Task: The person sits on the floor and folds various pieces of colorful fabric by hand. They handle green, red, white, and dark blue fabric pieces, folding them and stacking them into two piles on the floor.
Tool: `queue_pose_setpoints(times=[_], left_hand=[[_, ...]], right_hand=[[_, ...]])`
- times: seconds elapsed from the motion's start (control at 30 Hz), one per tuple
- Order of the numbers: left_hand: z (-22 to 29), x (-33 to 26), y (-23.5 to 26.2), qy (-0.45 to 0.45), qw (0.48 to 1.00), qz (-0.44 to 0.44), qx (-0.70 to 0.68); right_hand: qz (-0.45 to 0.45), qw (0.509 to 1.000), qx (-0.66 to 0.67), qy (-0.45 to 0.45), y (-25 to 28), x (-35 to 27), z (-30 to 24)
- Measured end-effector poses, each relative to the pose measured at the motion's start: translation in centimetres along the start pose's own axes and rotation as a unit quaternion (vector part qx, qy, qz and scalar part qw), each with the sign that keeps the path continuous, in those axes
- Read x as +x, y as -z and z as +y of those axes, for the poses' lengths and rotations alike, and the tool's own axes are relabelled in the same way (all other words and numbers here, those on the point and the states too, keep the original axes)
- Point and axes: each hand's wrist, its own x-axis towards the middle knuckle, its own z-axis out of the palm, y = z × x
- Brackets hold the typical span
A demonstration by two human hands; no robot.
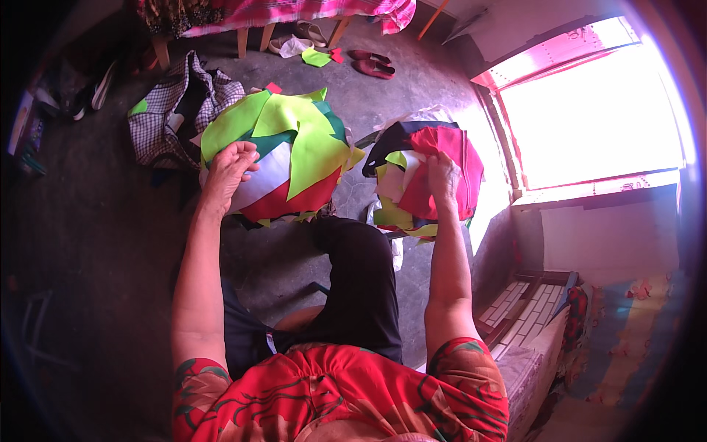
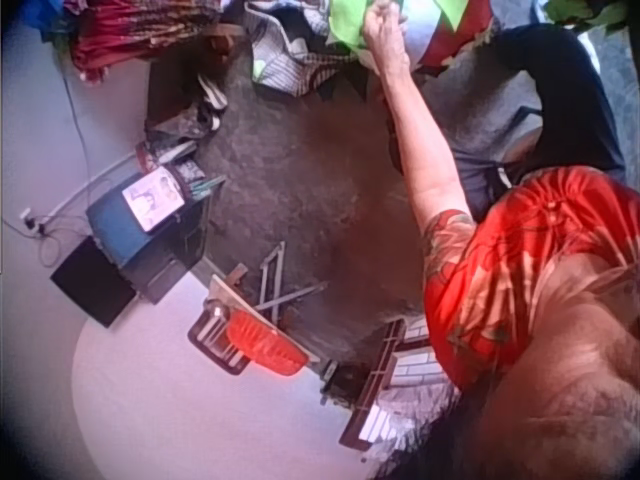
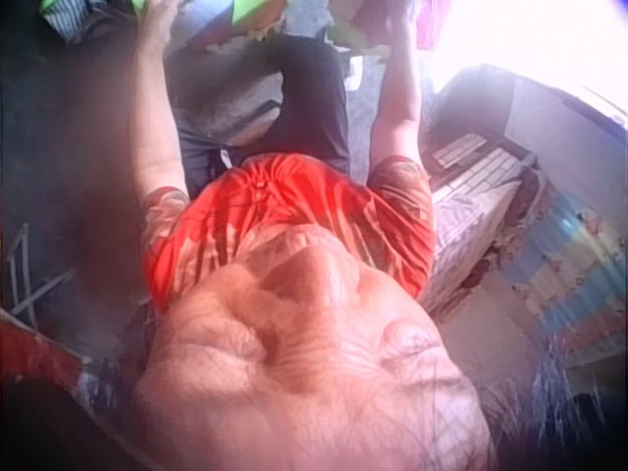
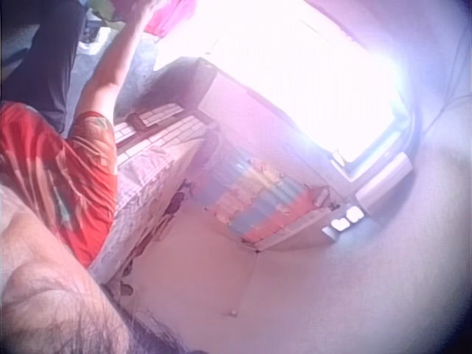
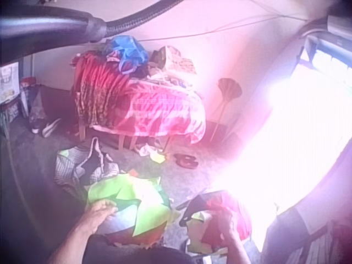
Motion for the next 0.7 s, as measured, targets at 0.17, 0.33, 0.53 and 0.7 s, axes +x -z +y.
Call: queue_pose_setpoints(times=[0.17, 0.33, 0.53, 0.7], left_hand=[[-0.2, 0.2, -0.1, 0.002, 1.0, -0.004, -0.001], [-0.2, 0.0, 0.3, 0.004, 1.0, -0.004, 0.012], [0.0, -0.1, 0.2, -0.005, 1.0, -0.009, 0.023], [0.3, -0.2, 0.2, -0.009, 1.0, -0.012, 0.026]], right_hand=[[0.03, 0.999, 0.028, -0.009, 0.2, 1.0, 2.2], [-0.02, 0.999, -0.03, -0.037, 1.2, 1.3, 0.6], [-0.051, 0.991, -0.115, -0.039, 0.2, 3.6, 1.0], [-0.007, 0.997, -0.04, -0.066, -0.9, 4.2, 6.6]])
